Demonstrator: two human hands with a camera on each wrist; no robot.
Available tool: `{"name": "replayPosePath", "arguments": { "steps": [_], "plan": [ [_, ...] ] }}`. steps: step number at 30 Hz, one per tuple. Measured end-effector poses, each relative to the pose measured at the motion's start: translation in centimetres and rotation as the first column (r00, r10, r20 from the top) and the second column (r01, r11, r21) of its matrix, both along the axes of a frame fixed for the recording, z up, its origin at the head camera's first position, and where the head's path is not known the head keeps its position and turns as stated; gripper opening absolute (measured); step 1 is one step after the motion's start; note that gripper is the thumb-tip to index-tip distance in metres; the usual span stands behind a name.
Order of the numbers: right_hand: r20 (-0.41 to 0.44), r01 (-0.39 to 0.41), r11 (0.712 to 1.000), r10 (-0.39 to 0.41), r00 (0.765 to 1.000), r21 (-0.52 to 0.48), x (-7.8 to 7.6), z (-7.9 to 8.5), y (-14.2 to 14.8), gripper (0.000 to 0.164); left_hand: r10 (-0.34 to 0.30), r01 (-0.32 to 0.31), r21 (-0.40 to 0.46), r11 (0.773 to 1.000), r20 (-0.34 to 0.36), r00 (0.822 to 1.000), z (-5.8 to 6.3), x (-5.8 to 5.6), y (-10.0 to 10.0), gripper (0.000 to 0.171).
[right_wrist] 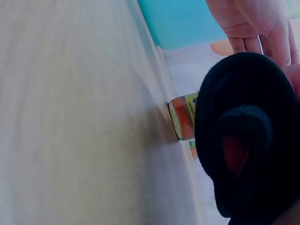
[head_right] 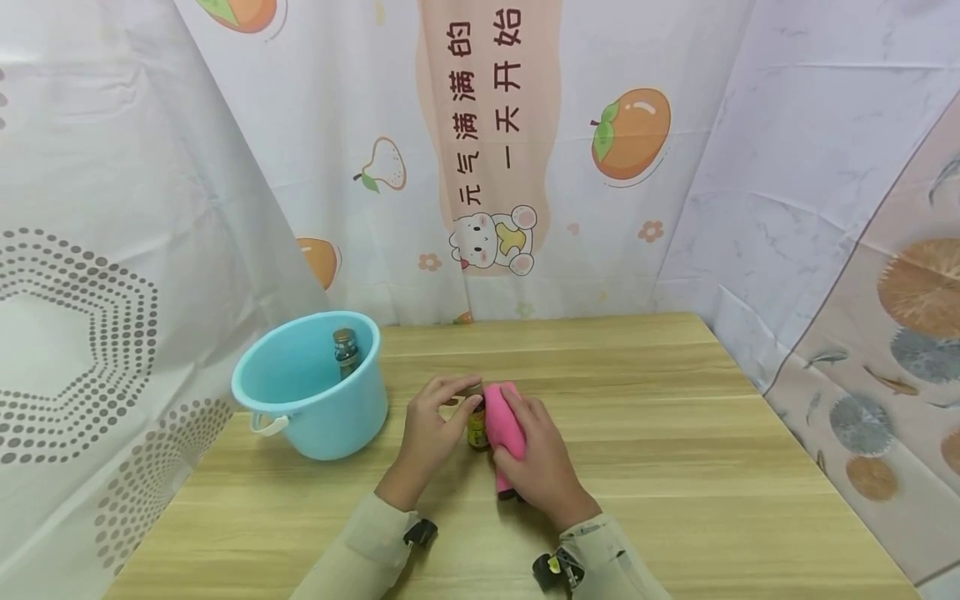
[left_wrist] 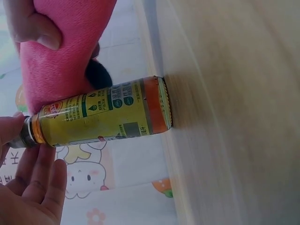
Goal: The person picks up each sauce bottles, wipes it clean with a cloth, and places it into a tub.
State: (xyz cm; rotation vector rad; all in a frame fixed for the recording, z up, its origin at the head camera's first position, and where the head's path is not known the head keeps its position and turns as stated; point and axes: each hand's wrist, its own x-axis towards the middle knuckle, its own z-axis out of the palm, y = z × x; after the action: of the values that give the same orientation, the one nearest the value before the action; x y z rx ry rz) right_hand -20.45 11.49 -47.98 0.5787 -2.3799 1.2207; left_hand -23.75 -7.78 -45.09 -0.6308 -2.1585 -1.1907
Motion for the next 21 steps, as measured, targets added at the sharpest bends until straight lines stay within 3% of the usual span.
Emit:
{"name": "replayPosePath", "arguments": {
  "steps": [21],
  "plan": [
    [0.006,-0.005,1.000,0.005,1.000,0.010,-0.04,0.08,0.02,0.085,-0.010,0.010,0.001,1.000,0.013,1.000,0.07,-0.08,-0.19,0.025]
  ]
}}
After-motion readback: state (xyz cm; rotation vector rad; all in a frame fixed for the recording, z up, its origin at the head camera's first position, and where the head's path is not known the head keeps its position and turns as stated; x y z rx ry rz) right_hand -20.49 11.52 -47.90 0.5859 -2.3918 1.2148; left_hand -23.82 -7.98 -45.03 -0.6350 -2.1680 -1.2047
